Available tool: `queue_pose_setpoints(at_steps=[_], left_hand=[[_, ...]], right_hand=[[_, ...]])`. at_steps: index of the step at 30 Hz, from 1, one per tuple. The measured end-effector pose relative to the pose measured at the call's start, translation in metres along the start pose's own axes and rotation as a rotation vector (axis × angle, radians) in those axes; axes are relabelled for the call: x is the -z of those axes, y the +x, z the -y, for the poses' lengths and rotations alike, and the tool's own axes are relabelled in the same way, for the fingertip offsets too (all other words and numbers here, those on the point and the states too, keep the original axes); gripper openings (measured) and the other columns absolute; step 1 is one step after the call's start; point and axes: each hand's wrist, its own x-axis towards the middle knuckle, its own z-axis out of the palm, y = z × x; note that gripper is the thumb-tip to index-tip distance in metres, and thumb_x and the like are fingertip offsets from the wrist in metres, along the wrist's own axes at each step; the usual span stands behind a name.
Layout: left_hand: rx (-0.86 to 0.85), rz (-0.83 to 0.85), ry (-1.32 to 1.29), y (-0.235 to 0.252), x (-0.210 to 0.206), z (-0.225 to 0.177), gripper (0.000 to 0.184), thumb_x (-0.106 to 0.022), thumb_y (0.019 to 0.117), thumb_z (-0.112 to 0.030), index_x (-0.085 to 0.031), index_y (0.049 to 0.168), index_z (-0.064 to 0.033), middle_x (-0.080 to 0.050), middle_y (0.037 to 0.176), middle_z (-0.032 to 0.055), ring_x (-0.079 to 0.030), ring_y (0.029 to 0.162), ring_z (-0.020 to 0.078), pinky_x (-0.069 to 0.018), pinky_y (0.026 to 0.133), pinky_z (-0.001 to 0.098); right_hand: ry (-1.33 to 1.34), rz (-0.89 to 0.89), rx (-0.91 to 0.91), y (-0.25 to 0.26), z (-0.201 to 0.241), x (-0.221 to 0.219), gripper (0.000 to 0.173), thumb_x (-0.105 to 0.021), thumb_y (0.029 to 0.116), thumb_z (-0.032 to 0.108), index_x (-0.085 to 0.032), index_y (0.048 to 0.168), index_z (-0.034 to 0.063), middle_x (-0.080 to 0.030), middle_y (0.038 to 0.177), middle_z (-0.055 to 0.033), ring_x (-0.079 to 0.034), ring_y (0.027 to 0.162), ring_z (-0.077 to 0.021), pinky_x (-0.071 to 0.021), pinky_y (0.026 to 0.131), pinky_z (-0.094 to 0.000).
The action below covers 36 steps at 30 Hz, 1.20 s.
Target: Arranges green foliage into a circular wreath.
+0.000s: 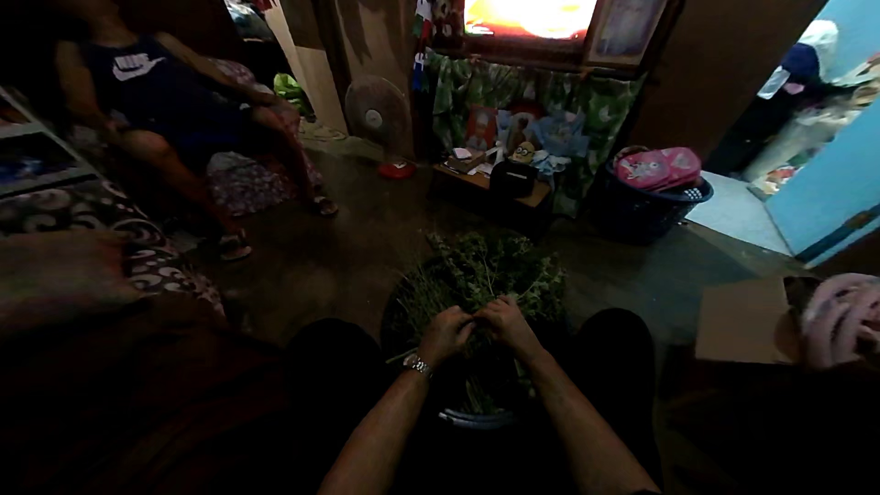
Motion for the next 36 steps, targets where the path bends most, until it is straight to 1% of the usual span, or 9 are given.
queue_pose_setpoints(at_steps=[3,6,11,16,21,26,29,32,36], left_hand=[[-0.018,0.034,0.054,0.000,0.002,0.002,0.027,-0.058,0.1019,-0.016,-0.074,0.112,0.0027,-0.070,0.104,0.0221,-0.069,0.099,0.0348,-0.0543,0.094,0.0457],[0.021,0.107,0.107,0.002,0.004,0.001,0.028,-0.056,0.1026,-0.017,-0.073,0.114,0.0020,-0.069,0.108,0.0219,-0.069,0.102,0.0352,-0.0543,0.093,0.0482],[0.151,0.160,0.204,0.005,0.011,-0.009,0.031,-0.052,0.1052,-0.018,-0.070,0.126,-0.0043,-0.066,0.121,0.0218,-0.067,0.108,0.0365,-0.0538,0.093,0.0516],[0.203,0.143,0.252,0.009,0.012,-0.016,0.034,-0.047,0.1071,-0.017,-0.066,0.133,-0.0064,-0.065,0.124,0.0225,-0.067,0.109,0.0385,-0.0528,0.094,0.0530],[0.143,0.007,0.266,0.008,0.001,-0.003,0.028,-0.053,0.1046,-0.015,-0.071,0.124,-0.0049,-0.068,0.111,0.0209,-0.070,0.094,0.0382,-0.0565,0.082,0.0542],[0.119,-0.110,0.252,0.010,0.001,0.007,0.024,-0.058,0.1012,-0.011,-0.073,0.118,-0.0035,-0.067,0.104,0.0202,-0.070,0.086,0.0369,-0.0576,0.074,0.0535],[0.131,-0.127,0.270,0.011,0.000,0.006,0.024,-0.058,0.1011,-0.010,-0.073,0.118,-0.0049,-0.067,0.104,0.0205,-0.070,0.084,0.0370,-0.0578,0.071,0.0529],[0.144,-0.125,0.269,0.013,0.000,0.006,0.024,-0.057,0.1013,-0.009,-0.072,0.119,-0.0044,-0.067,0.105,0.0210,-0.070,0.086,0.0370,-0.0578,0.072,0.0528],[0.247,-0.164,0.183,0.015,0.014,0.021,0.028,-0.053,0.1057,-0.014,-0.070,0.123,-0.0007,-0.067,0.111,0.0239,-0.068,0.099,0.0403,-0.0555,0.086,0.0559]], right_hand=[[-0.015,-0.023,0.045,0.000,-0.004,0.002,0.013,-0.066,0.0942,0.004,-0.077,0.101,0.0046,-0.076,0.100,-0.0127,-0.072,0.100,-0.0327,-0.0479,0.104,-0.0560],[-0.031,0.063,0.018,0.001,0.004,0.007,0.014,-0.066,0.0935,0.004,-0.076,0.103,0.0017,-0.075,0.102,-0.0165,-0.071,0.102,-0.0362,-0.0480,0.104,-0.0560],[0.043,0.227,-0.270,0.007,0.027,0.021,0.025,-0.057,0.0997,0.011,-0.070,0.114,-0.0046,-0.070,0.114,-0.0218,-0.070,0.103,-0.0361,-0.0552,0.094,-0.0498],[0.064,0.218,-0.427,0.012,0.039,0.028,0.027,-0.057,0.0984,0.011,-0.067,0.115,-0.0072,-0.069,0.116,-0.0234,-0.070,0.103,-0.0357,-0.0553,0.092,-0.0490],[0.072,0.102,-0.452,0.009,0.043,0.030,0.023,-0.064,0.0935,0.009,-0.071,0.108,-0.0072,-0.072,0.106,-0.0229,-0.071,0.097,-0.0362,-0.0565,0.088,-0.0505],[0.102,0.052,-0.458,0.008,0.041,0.035,0.020,-0.066,0.0929,0.008,-0.072,0.107,-0.0056,-0.072,0.104,-0.0216,-0.072,0.093,-0.0345,-0.0579,0.085,-0.0490],[0.116,0.031,-0.465,0.008,0.041,0.037,0.020,-0.068,0.0922,0.007,-0.072,0.107,-0.0056,-0.072,0.105,-0.0220,-0.071,0.093,-0.0345,-0.0576,0.086,-0.0483],[0.106,-0.019,-0.441,0.007,0.040,0.035,0.019,-0.068,0.0914,0.006,-0.073,0.106,-0.0057,-0.072,0.103,-0.0219,-0.071,0.090,-0.0344,-0.0582,0.083,-0.0482],[0.058,-0.194,-0.401,-0.002,0.030,0.048,0.014,-0.070,0.0883,0.004,-0.071,0.097,-0.0059,-0.072,0.094,-0.0207,-0.071,0.083,-0.0338,-0.0592,0.076,-0.0501]])
